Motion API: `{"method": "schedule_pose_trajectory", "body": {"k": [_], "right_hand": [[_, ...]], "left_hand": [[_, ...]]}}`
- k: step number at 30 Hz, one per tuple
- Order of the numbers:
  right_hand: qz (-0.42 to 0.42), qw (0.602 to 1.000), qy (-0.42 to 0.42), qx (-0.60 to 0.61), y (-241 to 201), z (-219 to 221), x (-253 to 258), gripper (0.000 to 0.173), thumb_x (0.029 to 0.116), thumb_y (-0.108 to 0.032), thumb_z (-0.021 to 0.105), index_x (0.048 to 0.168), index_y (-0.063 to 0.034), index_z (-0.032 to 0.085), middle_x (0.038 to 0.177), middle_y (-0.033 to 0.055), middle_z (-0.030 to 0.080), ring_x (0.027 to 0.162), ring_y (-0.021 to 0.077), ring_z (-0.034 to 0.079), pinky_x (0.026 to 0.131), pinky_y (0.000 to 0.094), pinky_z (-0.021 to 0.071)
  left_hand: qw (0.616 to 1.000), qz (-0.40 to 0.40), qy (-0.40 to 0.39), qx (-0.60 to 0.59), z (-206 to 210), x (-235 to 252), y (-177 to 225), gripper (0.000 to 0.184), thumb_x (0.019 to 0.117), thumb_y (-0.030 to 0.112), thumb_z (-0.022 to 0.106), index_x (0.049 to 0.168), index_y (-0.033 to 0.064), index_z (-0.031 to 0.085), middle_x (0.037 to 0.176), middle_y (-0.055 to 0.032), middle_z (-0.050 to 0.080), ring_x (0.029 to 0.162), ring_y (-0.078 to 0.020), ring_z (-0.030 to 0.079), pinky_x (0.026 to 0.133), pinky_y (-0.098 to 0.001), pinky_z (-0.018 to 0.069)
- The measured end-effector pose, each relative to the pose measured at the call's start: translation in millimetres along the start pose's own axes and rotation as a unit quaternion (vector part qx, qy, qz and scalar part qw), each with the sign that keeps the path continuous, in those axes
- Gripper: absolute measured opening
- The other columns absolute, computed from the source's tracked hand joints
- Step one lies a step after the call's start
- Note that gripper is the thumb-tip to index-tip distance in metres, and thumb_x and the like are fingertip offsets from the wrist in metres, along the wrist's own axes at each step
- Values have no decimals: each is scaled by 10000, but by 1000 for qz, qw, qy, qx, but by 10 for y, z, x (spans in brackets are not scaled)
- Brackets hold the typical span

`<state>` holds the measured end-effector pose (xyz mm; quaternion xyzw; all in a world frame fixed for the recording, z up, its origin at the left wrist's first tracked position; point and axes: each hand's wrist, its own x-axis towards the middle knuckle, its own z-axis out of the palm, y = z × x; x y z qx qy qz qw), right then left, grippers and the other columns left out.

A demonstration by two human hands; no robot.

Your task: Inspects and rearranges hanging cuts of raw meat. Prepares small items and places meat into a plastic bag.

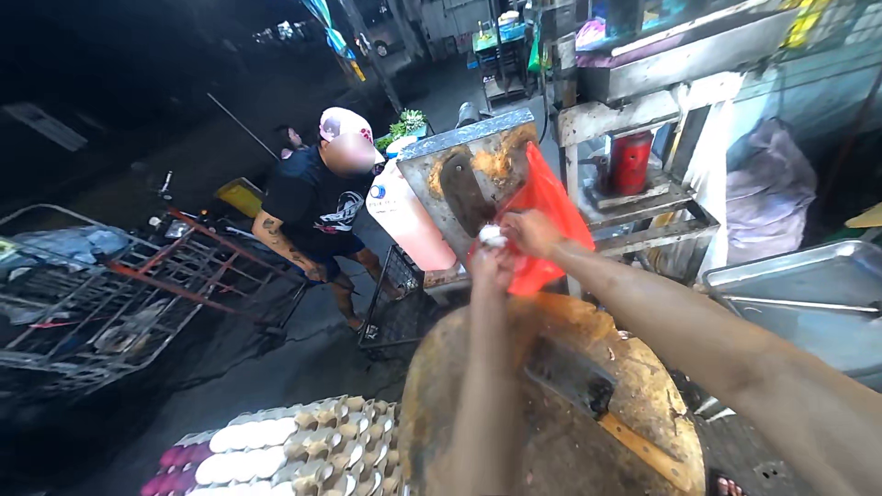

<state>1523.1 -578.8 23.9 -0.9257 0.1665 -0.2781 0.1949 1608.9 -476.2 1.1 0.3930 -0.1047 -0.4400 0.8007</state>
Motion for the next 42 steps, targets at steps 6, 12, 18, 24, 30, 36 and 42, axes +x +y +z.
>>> {"method": "schedule_pose_trajectory", "body": {"k": [6,12,18,24,30,36,42], "right_hand": [[37,991,-24,-129,283,-300,171,315,916,-17,635,1209,-101,715,1268,169,679,1114,389,679,935,616,553],[119,975,-122,-146,126,-305,149,497,910,-51,686,1396,-134,617,1308,221,642,1104,457,661,895,669,541],[142,979,-28,144,-91,-157,44,290,946,-113,666,1232,-101,712,1098,132,743,984,293,723,894,574,576],[80,992,35,89,-98,10,-66,122,937,-84,686,1050,-74,730,983,122,737,892,280,719,843,538,592],[101,990,53,86,-98,39,-147,176,938,-48,655,1097,-61,730,1081,140,725,976,293,710,905,521,580],[162,971,30,176,-105,85,-80,432,899,-93,719,1313,-67,601,1136,162,705,986,295,714,884,534,597],[140,959,64,238,-119,129,-126,202,974,-167,695,1136,-45,695,994,117,735,900,220,717,868,460,593]], "left_hand": [[999,-14,43,19,-73,-195,31,272,1087,97,266,889,114,452,520,53,370,388,-49,358,387,-195,347],[951,83,117,274,-235,55,-43,202,1030,48,515,1221,1,563,744,-66,565,562,-141,504,515,-308,454],[912,109,125,374,-16,130,-33,262,1049,113,527,1243,-45,605,959,-163,651,791,-216,623,728,-398,547],[911,125,169,354,135,68,13,230,1023,86,542,1190,-28,651,1056,-199,687,936,-273,669,831,-468,556],[974,83,80,197,99,1,19,192,939,-76,569,1121,-16,564,720,-63,554,498,-111,451,458,-270,426],[978,78,111,161,85,9,-125,55,1000,-7,526,1030,-14,572,693,-63,540,523,-127,486,493,-283,463],[982,55,92,153,121,-19,-13,64,982,-34,513,945,15,529,623,-33,492,457,-102,431,434,-252,417]]}}
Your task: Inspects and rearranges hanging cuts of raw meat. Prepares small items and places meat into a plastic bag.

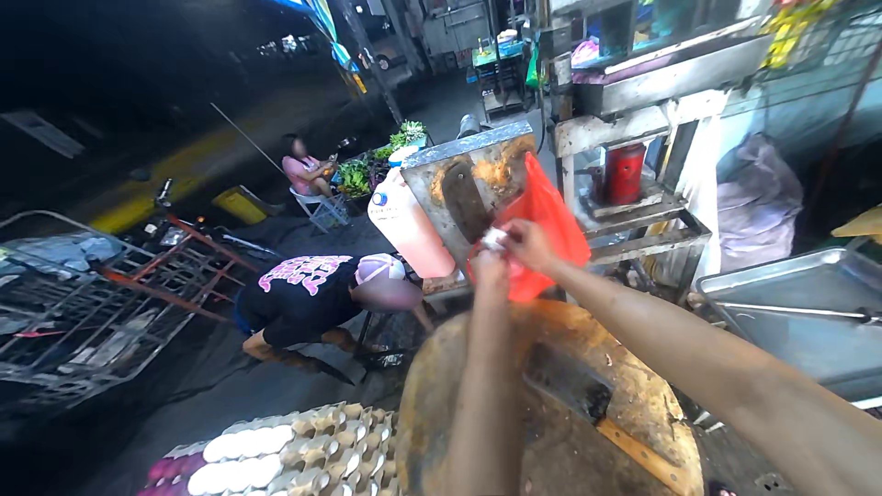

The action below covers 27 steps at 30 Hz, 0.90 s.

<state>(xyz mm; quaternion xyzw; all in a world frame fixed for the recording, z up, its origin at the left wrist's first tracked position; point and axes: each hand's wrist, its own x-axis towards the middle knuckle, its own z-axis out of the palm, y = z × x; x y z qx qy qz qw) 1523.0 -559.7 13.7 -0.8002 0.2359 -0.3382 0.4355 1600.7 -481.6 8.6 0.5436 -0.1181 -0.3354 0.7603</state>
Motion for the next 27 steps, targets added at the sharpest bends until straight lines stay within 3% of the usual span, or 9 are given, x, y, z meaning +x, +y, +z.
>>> {"method": "schedule_pose_trajectory", "body": {"k": [4,8,12,13,15,18,20,24,27], "right_hand": [[-57,991,2,-122,-30,-68,22,96,961,-67,649,1008,-12,713,975,152,722,897,291,711,855,514,583],[-105,950,-82,-284,-15,-126,161,211,948,-65,652,1147,-83,718,1223,166,685,1020,369,702,877,595,571],[-137,909,-106,-379,0,-71,249,303,946,-59,662,1237,-133,699,1302,141,663,1129,362,677,926,573,568],[-131,902,-112,-396,-7,-58,241,284,956,-66,654,1228,-127,706,1292,144,668,1137,368,672,936,575,564],[-66,886,-157,-432,-54,-68,203,242,978,-85,635,1207,-82,714,1253,184,675,1149,407,653,969,611,531],[31,870,-217,-443,-55,-109,147,290,978,-50,610,1256,-8,681,1351,222,625,1273,428,574,1096,629,415],[29,886,-222,-407,18,-102,180,419,917,-52,684,1334,-35,643,1422,224,566,1294,436,550,1083,645,423],[27,965,-125,-229,23,-43,233,483,889,-190,735,1362,-154,645,1244,160,696,1121,368,679,943,640,538],[26,982,-94,-161,-40,-41,200,215,941,-165,688,1142,-99,731,1005,153,742,942,336,717,858,609,564]], "left_hand": [[996,-37,-26,-81,4,-94,30,145,978,-59,473,887,51,498,577,-2,454,414,-70,393,393,-204,377],[987,-64,-25,-144,12,-158,-20,179,990,-46,451,865,79,484,552,21,421,387,-52,357,366,-183,342],[998,-32,45,-29,65,-133,-35,166,970,-38,551,857,66,491,589,6,425,418,-68,361,390,-207,355],[996,-11,77,37,52,-105,-32,81,963,-12,600,922,26,540,667,-39,480,485,-107,419,442,-253,402],[980,29,122,153,-26,-31,-10,213,977,76,628,1152,-44,606,913,-170,633,739,-237,617,655,-412,547],[951,82,119,274,-125,45,36,289,974,65,601,1236,-54,578,1055,-215,667,937,-295,671,831,-477,564],[937,94,100,321,-162,108,21,335,946,54,643,1262,-43,586,1125,-225,672,1025,-311,673,901,-492,559],[944,128,76,295,-193,189,-75,298,966,81,625,1240,-35,601,1090,-208,677,997,-291,669,888,-487,557],[977,96,38,185,-120,174,-110,277,1052,113,528,1291,-23,567,1022,-173,657,852,-230,644,748,-413,562]]}}
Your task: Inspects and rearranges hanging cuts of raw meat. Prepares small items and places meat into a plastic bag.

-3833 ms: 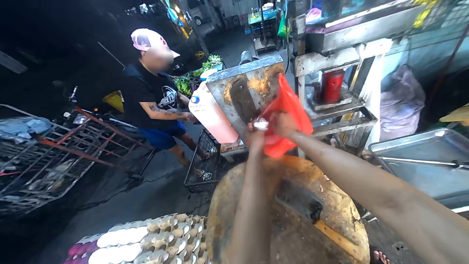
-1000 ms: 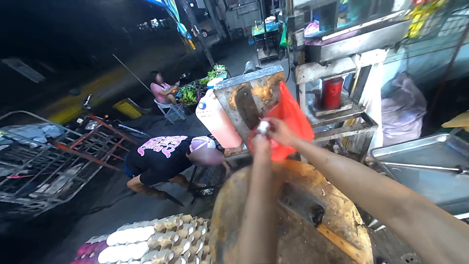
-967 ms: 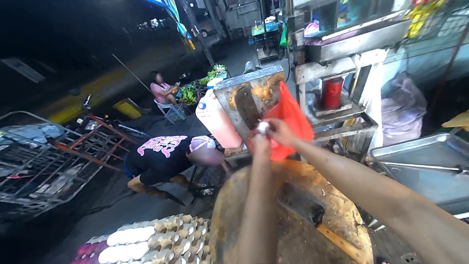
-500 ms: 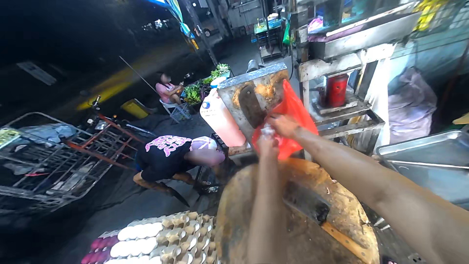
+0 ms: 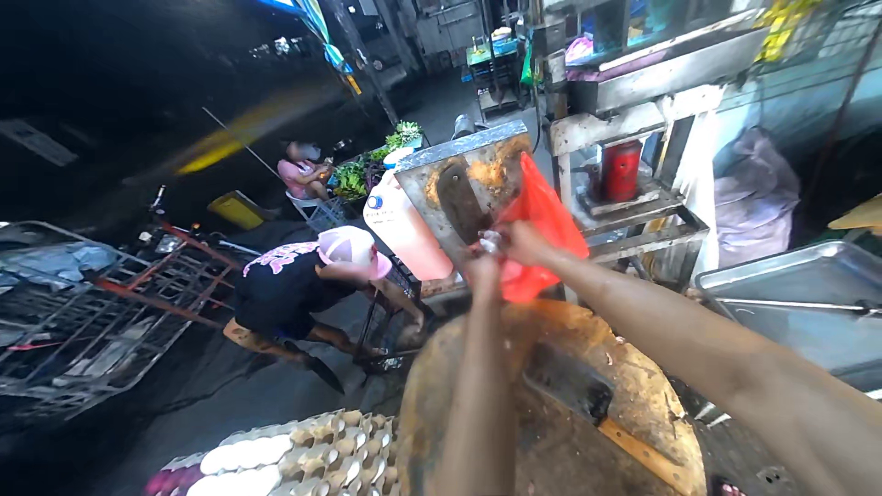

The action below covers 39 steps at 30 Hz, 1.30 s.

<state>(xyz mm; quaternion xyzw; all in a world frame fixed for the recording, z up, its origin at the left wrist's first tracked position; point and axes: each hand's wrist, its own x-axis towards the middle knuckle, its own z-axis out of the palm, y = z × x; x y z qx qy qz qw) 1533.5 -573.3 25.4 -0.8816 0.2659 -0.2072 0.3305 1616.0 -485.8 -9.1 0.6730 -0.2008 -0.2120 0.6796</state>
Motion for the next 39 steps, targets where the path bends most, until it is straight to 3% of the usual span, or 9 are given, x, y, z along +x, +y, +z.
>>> {"method": "schedule_pose_trajectory", "body": {"k": [2,4,7,13,16,20,29,33,39], "right_hand": [[-11,1000,23,0,-26,6,-47,125,962,-150,657,1022,-70,732,932,150,731,887,325,713,823,591,569],[-51,997,50,-22,-7,10,-88,126,963,-120,643,1027,-55,729,958,155,734,904,330,718,835,585,575],[-93,989,44,-103,88,-41,-92,195,943,-83,655,1127,-87,719,1146,161,712,1005,364,707,875,609,568],[-99,971,31,-215,27,-261,30,251,975,-133,633,1211,-111,715,1259,166,685,1099,394,682,927,615,544],[-93,968,21,-231,-38,-288,63,246,996,-147,601,1217,-122,706,1224,159,695,1086,389,686,908,613,553],[-84,994,8,-76,5,-123,-10,148,978,-154,637,1095,-106,715,975,143,734,904,333,720,819,605,575],[43,968,-22,245,-48,-40,-193,242,1022,-164,597,1130,32,691,968,162,709,861,208,693,842,409,581],[-25,994,35,101,7,-78,-184,140,974,-108,642,1043,-14,719,945,153,727,874,264,710,840,501,581],[-49,987,18,-153,71,-202,-58,264,947,-121,657,1203,-95,719,1269,185,669,1068,407,684,913,637,548]], "left_hand": [[997,-34,-25,-59,17,-21,31,261,1052,102,529,1287,-8,555,933,-142,642,755,-203,620,674,-384,557],[989,-55,-46,-132,44,-54,80,58,1015,28,531,1071,28,545,663,-33,510,504,-115,464,473,-283,437],[957,-114,-97,-247,21,-176,188,173,973,-69,473,857,58,497,547,18,428,416,-66,377,410,-210,364],[967,-123,-65,-215,100,-404,266,151,997,-62,449,893,34,501,578,9,436,418,-61,381,396,-194,357],[998,-43,0,-39,79,-306,232,216,928,-51,622,1140,-50,578,838,-125,607,644,-166,568,573,-326,512],[997,14,54,47,-6,-130,178,232,1027,107,565,1211,-30,597,1000,-175,670,859,-243,664,765,-437,569],[995,73,12,61,-13,-150,281,292,1020,38,538,1291,-70,553,1077,-215,666,924,-256,673,841,-434,575],[996,58,1,65,-63,-149,309,272,1060,85,486,1289,-31,577,1056,-190,674,886,-241,665,797,-425,566],[998,28,6,51,-71,-234,249,276,1026,50,539,1279,-54,566,1068,-202,676,905,-242,683,810,-415,587]]}}
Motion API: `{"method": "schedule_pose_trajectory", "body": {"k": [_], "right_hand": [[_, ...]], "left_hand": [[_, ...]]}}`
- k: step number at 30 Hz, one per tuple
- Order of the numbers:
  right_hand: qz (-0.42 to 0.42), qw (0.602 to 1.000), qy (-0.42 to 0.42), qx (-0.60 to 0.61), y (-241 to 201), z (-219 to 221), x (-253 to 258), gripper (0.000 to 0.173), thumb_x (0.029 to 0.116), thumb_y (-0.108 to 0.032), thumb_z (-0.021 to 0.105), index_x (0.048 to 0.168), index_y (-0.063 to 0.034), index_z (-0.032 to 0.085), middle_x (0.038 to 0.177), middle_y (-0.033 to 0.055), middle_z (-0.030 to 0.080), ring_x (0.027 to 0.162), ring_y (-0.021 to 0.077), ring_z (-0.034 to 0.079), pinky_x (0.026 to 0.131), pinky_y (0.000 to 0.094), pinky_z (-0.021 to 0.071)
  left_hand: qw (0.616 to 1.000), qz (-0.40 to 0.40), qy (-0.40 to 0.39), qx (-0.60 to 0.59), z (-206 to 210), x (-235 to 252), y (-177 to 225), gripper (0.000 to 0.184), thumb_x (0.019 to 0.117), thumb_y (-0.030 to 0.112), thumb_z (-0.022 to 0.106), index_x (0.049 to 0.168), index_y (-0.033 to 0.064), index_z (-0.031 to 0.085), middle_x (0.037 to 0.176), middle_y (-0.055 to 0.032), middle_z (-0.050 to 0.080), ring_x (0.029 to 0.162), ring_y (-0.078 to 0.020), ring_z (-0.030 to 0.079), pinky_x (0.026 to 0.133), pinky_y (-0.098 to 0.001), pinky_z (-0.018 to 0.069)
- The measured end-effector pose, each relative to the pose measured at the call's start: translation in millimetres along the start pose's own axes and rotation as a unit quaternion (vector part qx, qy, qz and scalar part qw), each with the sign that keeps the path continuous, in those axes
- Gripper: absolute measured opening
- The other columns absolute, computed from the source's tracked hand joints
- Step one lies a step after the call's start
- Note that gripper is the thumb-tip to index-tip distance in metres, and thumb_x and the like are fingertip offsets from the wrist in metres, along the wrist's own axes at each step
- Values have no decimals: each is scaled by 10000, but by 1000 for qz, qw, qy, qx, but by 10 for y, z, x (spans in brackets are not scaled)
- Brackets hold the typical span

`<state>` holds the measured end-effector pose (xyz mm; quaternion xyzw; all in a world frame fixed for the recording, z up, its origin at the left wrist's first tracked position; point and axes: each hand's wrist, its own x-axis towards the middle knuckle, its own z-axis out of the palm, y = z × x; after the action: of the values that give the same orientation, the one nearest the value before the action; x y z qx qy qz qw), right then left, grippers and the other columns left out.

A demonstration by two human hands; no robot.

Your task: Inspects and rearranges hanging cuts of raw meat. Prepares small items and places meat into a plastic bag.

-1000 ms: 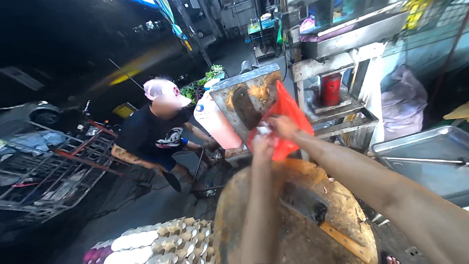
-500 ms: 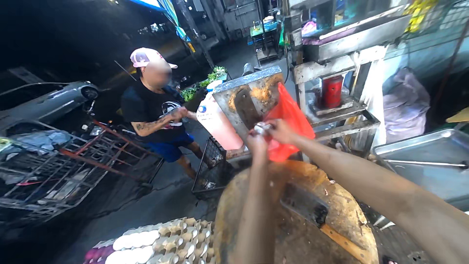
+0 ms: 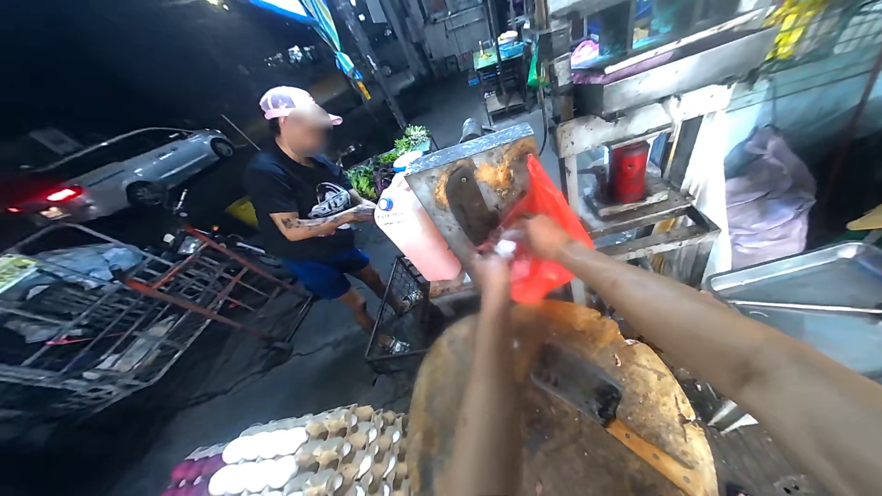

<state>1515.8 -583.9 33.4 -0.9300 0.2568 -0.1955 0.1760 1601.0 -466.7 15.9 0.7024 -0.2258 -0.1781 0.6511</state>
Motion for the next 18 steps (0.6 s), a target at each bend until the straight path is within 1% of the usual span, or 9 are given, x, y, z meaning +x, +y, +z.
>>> {"method": "schedule_pose_trajectory", "body": {"k": [3,6,7,9,10,12,14,16,18], "right_hand": [[5,1000,2,-29,-81,-42,75,266,948,-169,698,1207,-109,709,1278,180,663,1058,411,686,898,637,556],[20,995,7,95,-168,-17,64,185,931,-127,711,1110,-84,732,1062,177,729,951,369,713,850,620,569],[28,987,-12,158,-185,-3,52,179,937,-104,688,1106,-69,737,1010,170,736,910,338,717,833,593,575],[53,955,-63,285,-232,11,-6,200,987,-100,611,1141,-32,718,976,146,729,850,242,702,805,476,583],[66,934,-83,341,-271,7,-46,221,1023,-126,571,1162,-10,698,951,129,712,802,183,669,764,393,568],[81,906,-99,405,-306,25,-90,273,1050,-179,553,1200,14,675,958,117,692,798,138,642,770,334,549],[65,912,-58,400,-275,83,-79,223,1024,-140,592,1124,30,696,927,118,703,790,143,655,776,346,563],[36,937,-6,348,-226,91,-52,148,987,-106,636,1013,18,713,902,127,710,806,192,675,793,415,570],[1,967,24,254,-194,54,-19,102,955,-96,673,987,-21,734,936,135,729,875,251,705,848,501,576]], "left_hand": [[1000,1,-1,24,10,-33,-10,257,1015,42,532,1244,-64,579,1055,-197,673,929,-244,678,836,-422,578],[998,29,21,45,-55,23,-56,253,1014,65,562,1238,-44,605,1054,-183,683,949,-245,678,868,-434,571],[998,39,25,48,-74,45,-66,265,1024,69,546,1258,-43,599,1083,-185,680,985,-247,674,897,-436,563],[997,51,36,38,-85,79,-74,282,1032,78,534,1282,-42,583,1117,-192,679,1024,-251,673,930,-443,557],[997,51,38,33,-79,96,-63,282,1041,87,524,1287,-40,572,1117,-193,675,1018,-254,673,924,-445,556],[998,47,33,21,-58,118,-34,279,1062,101,487,1288,-44,560,1072,-194,669,926,-250,673,847,-437,568],[999,29,13,-8,-43,132,-4,285,1084,121,466,1295,-48,559,1037,-190,667,850,-234,664,775,-414,575],[999,8,-6,-35,-48,127,25,280,1087,126,460,1294,-33,562,1023,-178,665,833,-221,651,741,-400,568],[999,-11,-15,-39,-65,117,41,295,1101,157,438,1297,-26,562,1033,-173,654,846,-218,637,739,-401,559]]}}
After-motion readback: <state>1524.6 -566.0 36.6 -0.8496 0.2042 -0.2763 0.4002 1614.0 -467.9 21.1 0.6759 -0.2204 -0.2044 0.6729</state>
